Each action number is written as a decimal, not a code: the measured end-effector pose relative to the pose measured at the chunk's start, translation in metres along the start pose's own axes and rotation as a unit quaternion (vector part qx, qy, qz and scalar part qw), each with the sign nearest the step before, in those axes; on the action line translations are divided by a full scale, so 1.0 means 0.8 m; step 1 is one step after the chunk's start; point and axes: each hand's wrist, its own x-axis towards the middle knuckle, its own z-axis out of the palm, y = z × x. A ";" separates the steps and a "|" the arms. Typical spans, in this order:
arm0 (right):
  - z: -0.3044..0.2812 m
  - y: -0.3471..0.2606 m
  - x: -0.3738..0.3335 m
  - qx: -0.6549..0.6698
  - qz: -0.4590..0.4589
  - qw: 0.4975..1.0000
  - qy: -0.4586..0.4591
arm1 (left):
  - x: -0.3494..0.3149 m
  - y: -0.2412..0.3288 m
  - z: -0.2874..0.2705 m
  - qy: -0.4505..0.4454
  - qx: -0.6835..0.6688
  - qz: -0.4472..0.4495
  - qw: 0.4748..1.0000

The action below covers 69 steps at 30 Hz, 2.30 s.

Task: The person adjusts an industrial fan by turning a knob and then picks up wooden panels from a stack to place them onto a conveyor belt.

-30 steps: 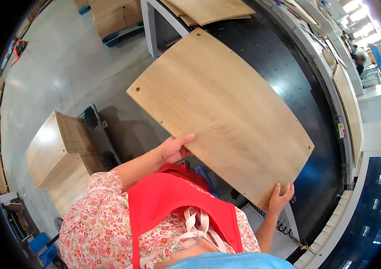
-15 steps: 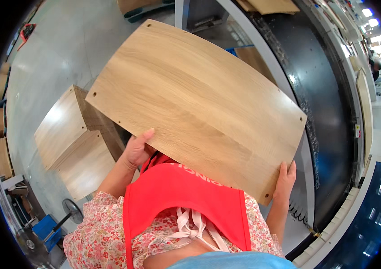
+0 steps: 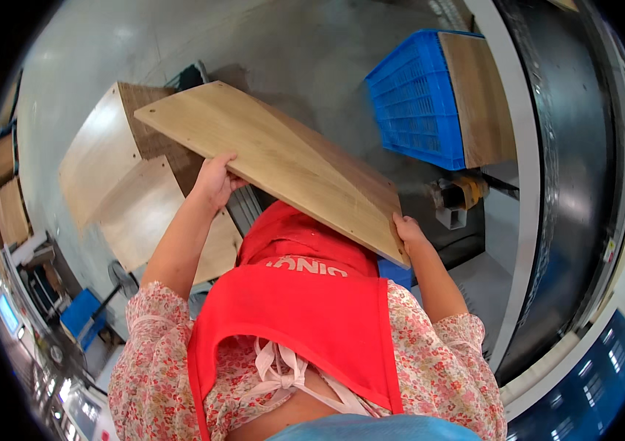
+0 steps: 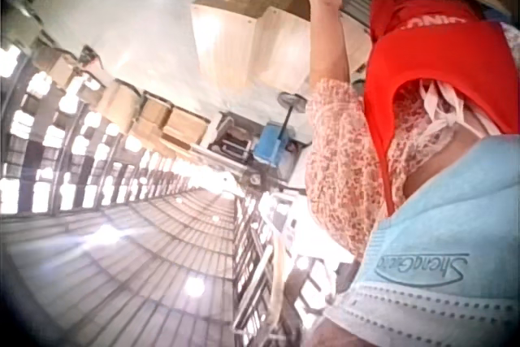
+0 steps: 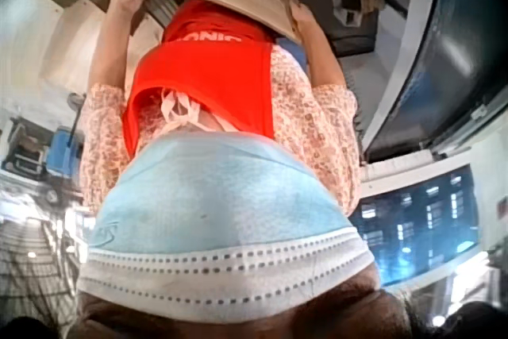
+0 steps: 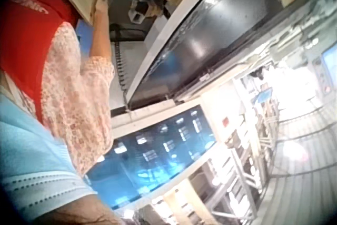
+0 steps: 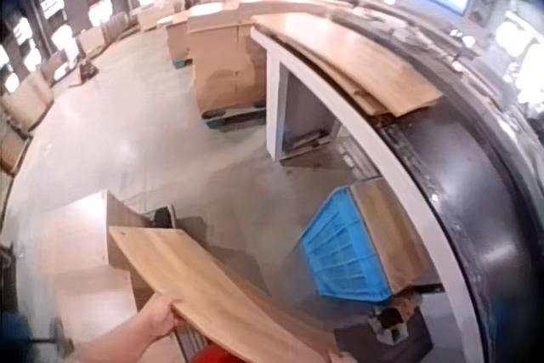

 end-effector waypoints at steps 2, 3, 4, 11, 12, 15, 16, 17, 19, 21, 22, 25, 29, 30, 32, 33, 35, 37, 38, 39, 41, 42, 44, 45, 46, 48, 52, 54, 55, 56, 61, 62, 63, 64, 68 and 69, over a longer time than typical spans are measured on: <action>-0.019 -0.009 0.013 -0.048 0.003 0.999 -0.008 | 0.006 -0.014 0.014 0.017 -0.011 -0.012 1.000; -0.037 -0.039 -0.010 -0.081 0.009 0.996 -0.028 | -0.005 -0.014 0.027 0.033 -0.009 0.001 0.999; -0.052 -0.058 -0.018 -0.113 0.013 0.993 -0.043 | -0.017 -0.011 0.047 0.046 -0.008 0.016 0.999; -0.072 -0.007 0.115 -0.079 0.010 0.981 -0.175 | 0.030 -0.037 0.091 0.107 -0.006 -0.031 0.994; -0.077 -0.002 0.115 -0.149 0.007 0.975 -0.163 | 0.021 -0.052 0.089 0.131 -0.022 -0.049 0.990; -0.076 -0.014 0.094 -0.221 -0.019 0.967 -0.128 | 0.001 -0.093 0.051 0.128 -0.070 -0.054 0.988; -0.071 -0.027 0.089 -0.214 -0.048 0.971 -0.100 | -0.005 -0.109 0.041 0.133 -0.078 -0.053 0.987; -0.071 -0.031 0.094 -0.220 -0.052 0.969 -0.102 | -0.015 -0.121 0.035 0.138 -0.109 -0.055 0.983; -0.073 -0.037 0.106 -0.303 -0.043 0.946 -0.110 | -0.030 -0.138 0.022 0.161 -0.143 -0.044 0.976; -0.070 -0.052 0.106 -0.342 -0.073 0.931 -0.105 | -0.045 -0.141 0.012 0.166 -0.161 -0.045 0.972; -0.067 -0.059 0.103 -0.371 -0.097 0.918 -0.101 | -0.052 -0.143 0.006 0.167 -0.169 -0.049 0.970; -0.057 -0.100 0.072 -0.405 -0.098 0.904 -0.102 | -0.073 -0.165 -0.017 0.182 -0.206 -0.032 0.961; -0.051 -0.134 0.021 -0.446 -0.137 0.883 -0.050 | -0.100 -0.192 -0.050 0.152 -0.253 -0.029 0.955; -0.056 -0.140 0.011 -0.440 -0.147 0.885 -0.036 | -0.108 -0.199 -0.055 0.155 -0.268 -0.021 0.950; -0.077 -0.133 0.019 -0.425 -0.118 0.897 0.019 | -0.114 -0.208 -0.068 0.075 -0.337 -0.007 0.938; -0.085 -0.135 0.003 -0.436 -0.128 0.890 0.024 | -0.119 -0.208 -0.074 0.056 -0.362 -0.024 0.930; -0.088 -0.161 -0.049 -0.044 -0.032 0.993 -0.101 | -0.119 -0.214 -0.093 0.001 -0.396 -0.015 0.918; -0.076 -0.214 -0.122 -0.025 -0.050 0.995 -0.086 | -0.105 -0.244 -0.110 -0.103 -0.439 -0.010 0.893; -0.066 -0.242 -0.168 0.010 -0.060 0.996 -0.071 | -0.095 -0.249 -0.114 -0.106 -0.452 -0.008 0.886; -0.039 -0.271 -0.228 0.013 -0.106 0.994 -0.033 | -0.086 -0.255 -0.109 -0.118 -0.488 -0.036 0.864; -0.010 -0.312 -0.308 -0.006 -0.165 0.986 0.021 | -0.060 -0.279 -0.096 -0.167 -0.559 -0.088 0.807; -0.007 -0.331 -0.329 -0.029 -0.180 0.983 0.039 | -0.051 -0.286 -0.089 -0.225 -0.600 -0.072 0.764; 0.007 -0.359 -0.374 -0.036 -0.259 0.965 0.019 | -0.024 -0.305 -0.063 -0.265 -0.650 -0.095 0.706; 0.029 -0.368 -0.402 -0.037 -0.274 0.961 0.024 | -0.018 -0.306 -0.054 -0.267 -0.660 -0.095 0.695; 0.039 -0.374 -0.417 -0.050 -0.276 0.960 0.028 | -0.014 -0.308 -0.044 -0.309 -0.678 -0.091 0.661; 0.052 -0.383 -0.439 -0.065 -0.327 0.942 0.043 | -0.009 -0.307 -0.033 -0.353 -0.699 -0.083 0.616; 0.055 -0.382 -0.446 -0.064 -0.323 0.943 0.049 | -0.011 -0.301 -0.027 -0.365 -0.703 -0.097 0.603; 0.058 -0.377 -0.448 -0.072 -0.331 0.939 0.055 | -0.011 -0.302 -0.025 -0.348 -0.703 -0.104 0.611; 0.058 -0.376 -0.448 -0.078 -0.338 0.936 0.062 | -0.010 -0.302 -0.023 -0.350 -0.702 -0.101 0.612; 0.052 -0.375 -0.447 -0.078 -0.340 0.935 0.062 | -0.009 -0.303 -0.022 -0.353 -0.700 -0.098 0.613; 0.042 -0.362 -0.447 -0.065 -0.364 0.924 0.096 | -0.015 -0.299 -0.021 -0.364 -0.694 -0.078 0.616; 0.036 -0.361 -0.444 -0.064 -0.363 0.925 0.096 | -0.022 -0.298 -0.021 -0.369 -0.694 -0.056 0.615; 0.027 -0.362 -0.440 -0.059 -0.350 0.931 0.089 | -0.015 -0.297 -0.018 -0.368 -0.694 -0.057 0.617; 0.017 -0.363 -0.433 -0.054 -0.336 0.937 0.080 | -0.003 -0.294 -0.014 -0.346 -0.687 -0.060 0.636; -0.023 -0.370 -0.370 -0.041 -0.302 0.950 0.068 | -0.008 -0.275 -0.030 -0.273 -0.682 -0.078 0.674; -0.038 -0.377 -0.358 -0.035 -0.295 0.954 0.032 | -0.013 -0.274 -0.032 -0.273 -0.684 -0.086 0.671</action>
